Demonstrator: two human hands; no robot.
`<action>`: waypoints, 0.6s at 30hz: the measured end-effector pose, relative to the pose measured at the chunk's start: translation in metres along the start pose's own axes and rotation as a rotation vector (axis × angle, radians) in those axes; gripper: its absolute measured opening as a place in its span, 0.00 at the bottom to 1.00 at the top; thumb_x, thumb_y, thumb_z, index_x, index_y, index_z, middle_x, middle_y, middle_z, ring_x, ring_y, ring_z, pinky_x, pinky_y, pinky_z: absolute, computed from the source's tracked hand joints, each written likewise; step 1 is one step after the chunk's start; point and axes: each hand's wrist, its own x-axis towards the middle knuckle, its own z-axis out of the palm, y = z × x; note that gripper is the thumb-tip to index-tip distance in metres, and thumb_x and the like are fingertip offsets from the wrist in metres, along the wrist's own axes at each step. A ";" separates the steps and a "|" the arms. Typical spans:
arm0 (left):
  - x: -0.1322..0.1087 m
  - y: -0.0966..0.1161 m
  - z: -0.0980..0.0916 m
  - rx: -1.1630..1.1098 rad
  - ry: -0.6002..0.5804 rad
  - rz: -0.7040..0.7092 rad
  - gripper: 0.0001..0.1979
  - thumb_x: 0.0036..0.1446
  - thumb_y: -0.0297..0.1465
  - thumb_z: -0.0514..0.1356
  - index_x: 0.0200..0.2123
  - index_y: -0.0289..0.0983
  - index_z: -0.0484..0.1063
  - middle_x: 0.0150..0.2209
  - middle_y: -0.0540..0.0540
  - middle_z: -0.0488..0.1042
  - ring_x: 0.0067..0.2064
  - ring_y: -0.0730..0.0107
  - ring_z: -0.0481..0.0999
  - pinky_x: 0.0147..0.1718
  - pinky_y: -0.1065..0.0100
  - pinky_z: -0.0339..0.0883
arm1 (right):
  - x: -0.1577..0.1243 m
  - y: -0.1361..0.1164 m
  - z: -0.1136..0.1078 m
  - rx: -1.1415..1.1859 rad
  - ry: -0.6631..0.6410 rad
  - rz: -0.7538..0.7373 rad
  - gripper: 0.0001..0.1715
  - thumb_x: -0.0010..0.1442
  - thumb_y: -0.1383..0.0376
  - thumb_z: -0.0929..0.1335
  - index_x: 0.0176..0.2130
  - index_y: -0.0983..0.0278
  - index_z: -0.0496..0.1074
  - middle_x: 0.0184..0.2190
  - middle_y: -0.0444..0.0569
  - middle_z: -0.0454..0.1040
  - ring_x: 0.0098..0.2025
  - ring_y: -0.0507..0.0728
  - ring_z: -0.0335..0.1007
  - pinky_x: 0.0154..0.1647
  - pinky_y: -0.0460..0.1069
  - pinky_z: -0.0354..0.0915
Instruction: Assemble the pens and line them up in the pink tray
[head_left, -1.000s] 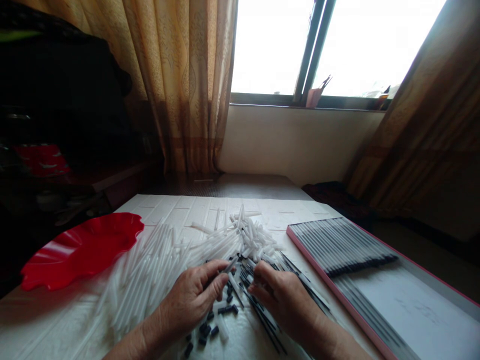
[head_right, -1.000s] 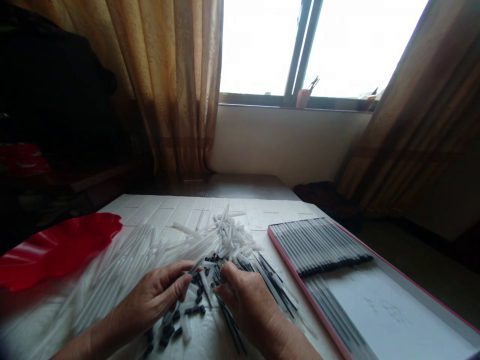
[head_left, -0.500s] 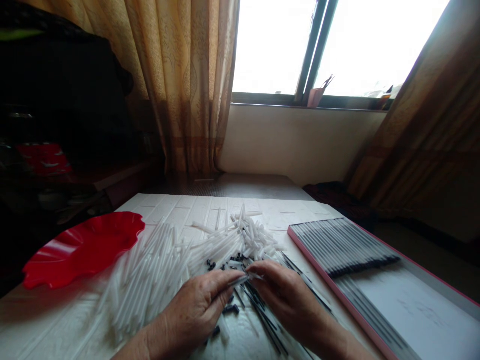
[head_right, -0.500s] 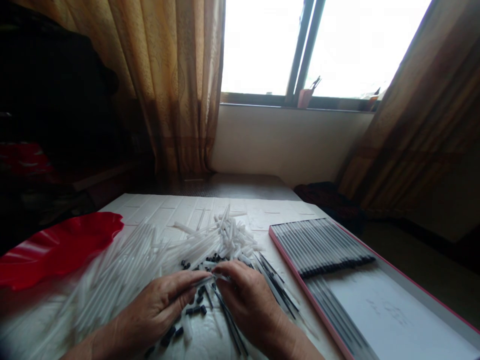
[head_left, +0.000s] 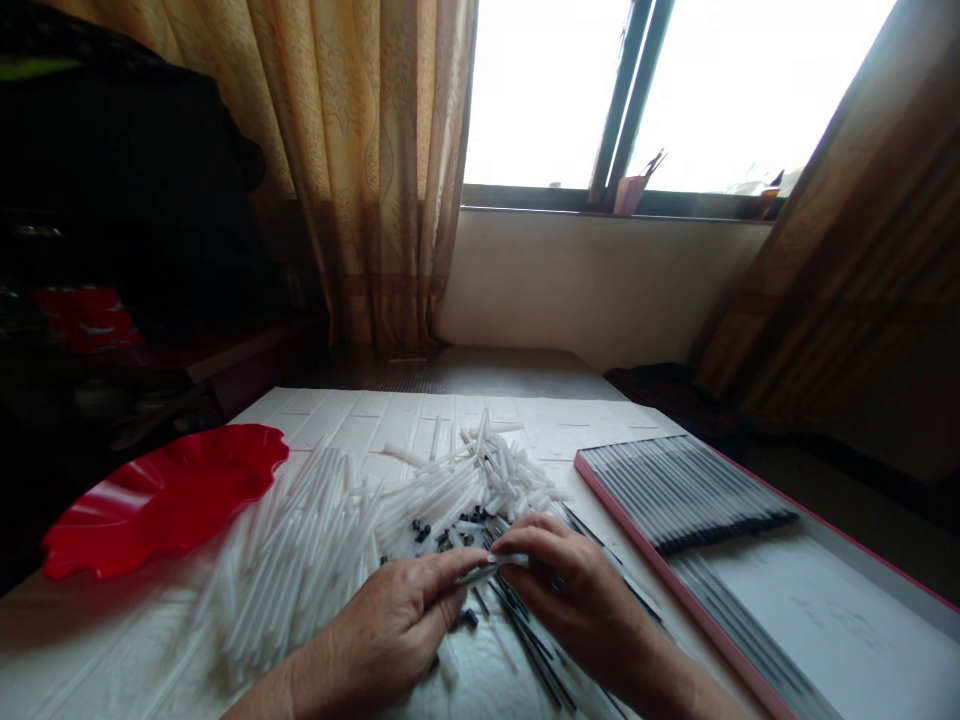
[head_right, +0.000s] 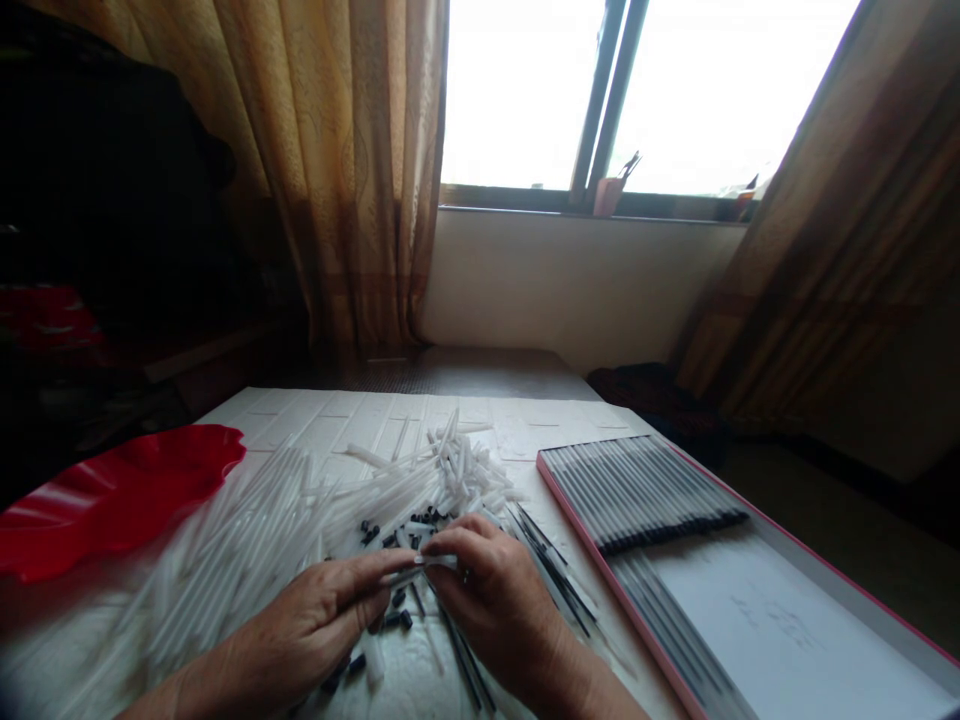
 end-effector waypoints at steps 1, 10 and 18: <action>0.000 0.000 0.000 -0.001 -0.006 -0.003 0.21 0.65 0.27 0.54 0.58 0.47 0.73 0.52 0.52 0.80 0.51 0.67 0.80 0.52 0.73 0.68 | 0.000 0.001 0.000 -0.001 -0.002 -0.007 0.09 0.61 0.71 0.67 0.38 0.63 0.78 0.33 0.50 0.76 0.33 0.54 0.74 0.33 0.46 0.68; 0.000 -0.004 -0.001 -0.058 -0.015 -0.011 0.21 0.67 0.28 0.53 0.59 0.52 0.71 0.53 0.56 0.79 0.53 0.68 0.78 0.52 0.75 0.67 | -0.001 -0.001 -0.004 0.004 -0.040 -0.014 0.09 0.62 0.71 0.67 0.38 0.63 0.78 0.33 0.50 0.76 0.33 0.54 0.73 0.35 0.47 0.68; 0.000 0.000 -0.002 -0.031 -0.014 -0.013 0.21 0.65 0.27 0.54 0.57 0.49 0.74 0.50 0.54 0.81 0.51 0.67 0.80 0.50 0.74 0.68 | -0.002 0.000 -0.002 0.040 -0.052 -0.052 0.11 0.63 0.71 0.67 0.39 0.61 0.79 0.32 0.48 0.74 0.32 0.53 0.72 0.33 0.45 0.66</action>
